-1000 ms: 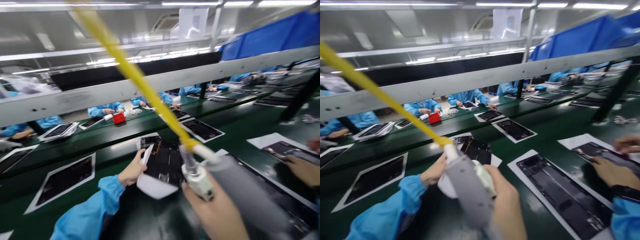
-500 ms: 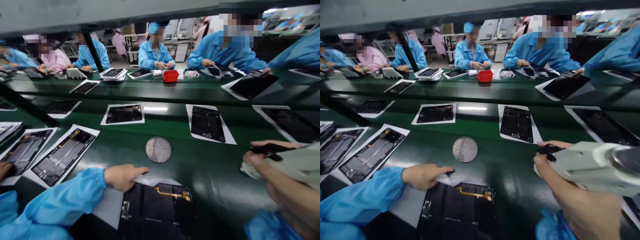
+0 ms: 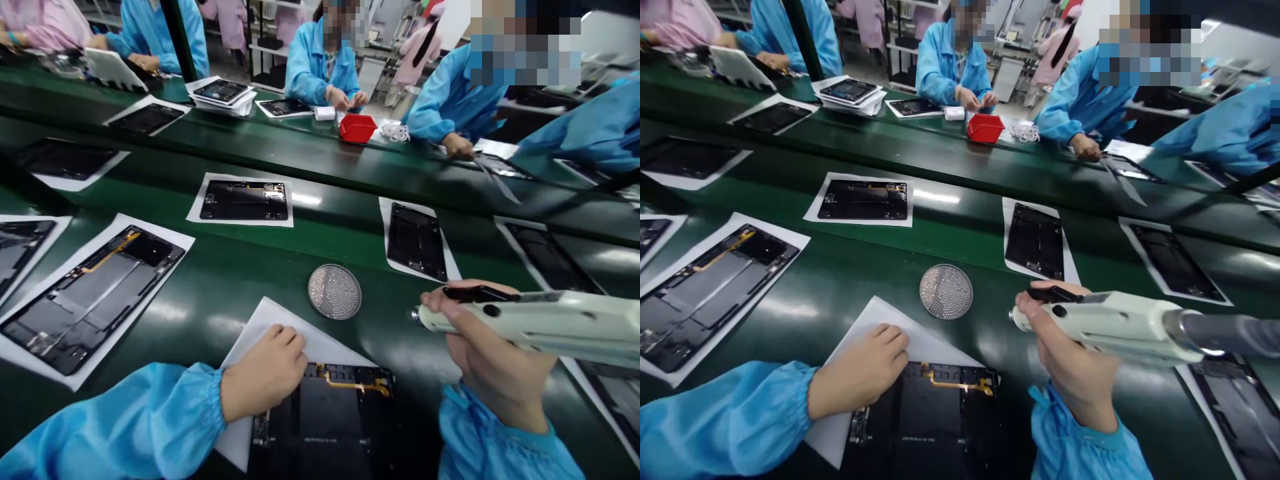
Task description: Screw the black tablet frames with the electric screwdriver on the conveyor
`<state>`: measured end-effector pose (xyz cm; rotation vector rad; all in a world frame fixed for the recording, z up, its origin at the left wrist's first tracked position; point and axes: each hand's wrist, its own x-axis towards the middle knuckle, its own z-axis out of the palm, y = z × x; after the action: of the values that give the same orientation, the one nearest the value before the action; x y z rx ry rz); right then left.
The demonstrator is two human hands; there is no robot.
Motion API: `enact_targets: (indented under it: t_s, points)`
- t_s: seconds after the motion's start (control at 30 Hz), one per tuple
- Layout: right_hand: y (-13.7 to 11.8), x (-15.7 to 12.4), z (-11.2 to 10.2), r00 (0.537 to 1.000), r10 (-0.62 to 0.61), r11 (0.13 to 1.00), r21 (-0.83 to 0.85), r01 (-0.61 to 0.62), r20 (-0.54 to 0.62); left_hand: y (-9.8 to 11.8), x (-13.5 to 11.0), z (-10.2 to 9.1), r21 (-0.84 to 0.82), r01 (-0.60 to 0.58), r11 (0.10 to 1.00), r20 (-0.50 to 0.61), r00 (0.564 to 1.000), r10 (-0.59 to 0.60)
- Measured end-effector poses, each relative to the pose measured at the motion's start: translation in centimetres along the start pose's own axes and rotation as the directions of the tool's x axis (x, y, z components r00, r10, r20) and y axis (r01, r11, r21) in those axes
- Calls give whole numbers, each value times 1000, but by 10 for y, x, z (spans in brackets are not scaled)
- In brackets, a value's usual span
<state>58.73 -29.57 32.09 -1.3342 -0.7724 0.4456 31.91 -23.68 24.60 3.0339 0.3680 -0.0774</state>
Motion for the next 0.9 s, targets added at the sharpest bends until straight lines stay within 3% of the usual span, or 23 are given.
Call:
enact_targets:
  t_s: [0.13, 0.2, 0.27, 0.37, 0.5, 0.57, 0.67, 0.77, 0.83, 0.9]
  points:
    - [-9, 2, -18, 996, 24, 997, -71, -31, -85, -4, 3, -3, 1, 26, 1000, 58, 998, -26]
    - [-15, 2, -31, 991, -7, 996, -88, -6, -137, -6, 19, -13, -28, 30, 999, 45, 999, -29]
    - [-18, 3, -44, 984, -49, 995, -91, 34, -173, -13, 53, -26, -84, 3, 996, -5, 1000, -3]
    - [-20, 6, -60, 970, -92, 995, -64, 80, -225, -30, 135, -39, -198, 11, 980, -57, 998, -22]
    - [-22, 9, -73, 947, -97, 993, -88, 74, -305, -59, 242, -33, -221, 36, 975, -74, 996, -54]
    - [-25, 9, -80, 930, -126, 988, -130, 85, -347, -70, 271, -24, -263, 39, 964, -72, 996, -60]
    - [-29, 8, -89, 909, -129, 988, -134, 82, -396, -79, 286, -9, -381, 79, 921, -85, 989, -120]
    - [-32, 7, -96, 914, -101, 993, -94, 70, -392, -82, 290, 1, -553, 183, 813, -119, 948, -294]
    - [-32, 8, -98, 907, -152, 986, -127, 110, -393, -83, 297, 4, -690, 262, 675, -120, 878, -463]
    - [-30, 10, -99, 887, -227, 969, -184, 164, -403, -84, 307, 5, -825, 299, 479, -71, 786, -614]
